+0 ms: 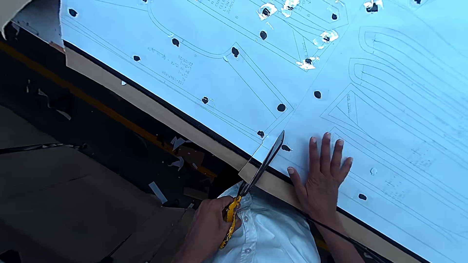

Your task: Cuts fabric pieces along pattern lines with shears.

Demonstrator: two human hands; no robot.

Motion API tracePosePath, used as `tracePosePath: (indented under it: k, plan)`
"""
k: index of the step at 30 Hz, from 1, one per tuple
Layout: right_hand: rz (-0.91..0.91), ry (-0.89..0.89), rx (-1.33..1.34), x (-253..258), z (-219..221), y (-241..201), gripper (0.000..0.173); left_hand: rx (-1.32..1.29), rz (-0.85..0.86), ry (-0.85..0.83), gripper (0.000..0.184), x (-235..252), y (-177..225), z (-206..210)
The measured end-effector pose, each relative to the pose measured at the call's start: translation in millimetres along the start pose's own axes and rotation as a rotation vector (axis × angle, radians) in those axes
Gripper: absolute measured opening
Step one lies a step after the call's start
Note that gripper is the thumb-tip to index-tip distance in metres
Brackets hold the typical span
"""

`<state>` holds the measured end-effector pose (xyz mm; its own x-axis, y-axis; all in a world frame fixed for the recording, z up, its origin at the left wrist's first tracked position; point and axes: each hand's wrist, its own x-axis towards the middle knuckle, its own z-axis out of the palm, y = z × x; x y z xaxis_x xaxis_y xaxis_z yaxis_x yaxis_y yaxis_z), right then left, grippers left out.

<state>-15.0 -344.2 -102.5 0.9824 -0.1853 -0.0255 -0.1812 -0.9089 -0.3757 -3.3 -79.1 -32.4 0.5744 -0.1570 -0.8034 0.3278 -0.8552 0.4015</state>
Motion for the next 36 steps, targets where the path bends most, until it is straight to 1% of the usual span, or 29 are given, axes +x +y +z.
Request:
tracePosePath:
  k: [2, 5, 14, 19, 23, 25, 31, 36]
  plan:
    - [0.003, -0.029, -0.083, 1, 10, 4, 0.081, 0.037, 0.004, 0.007, 0.026, 1, 6, -2]
    - [-0.005, -0.05, -0.107, -1, 10, 3, 0.08, 0.065, -0.033, 0.003, 0.023, 2, 13, -3]
    - [-0.005, -0.063, -0.107, 0, 8, 3, 0.081, 0.009, -0.012, 0.047, 0.02, 4, 8, 5]
    - [-0.009, -0.059, -0.12, -1, 8, 3, 0.079, -0.047, -0.019, 0.01, 0.018, 6, 7, 3]
    - [-0.008, -0.053, -0.125, -3, 7, 3, 0.078, -0.024, 0.03, 0.006, 0.019, 5, 7, 3]
    - [-0.015, -0.04, -0.13, -1, 8, 4, 0.078, -0.015, 0.031, -0.035, 0.023, 7, 13, -2]
    - [-0.012, -0.041, -0.129, -4, 7, 4, 0.078, 0.003, 0.061, 0.027, 0.021, 10, 18, 3]
    - [-0.017, -0.052, -0.124, -2, 7, 4, 0.079, 0.027, 0.044, 0.024, 0.023, 9, 18, -5]
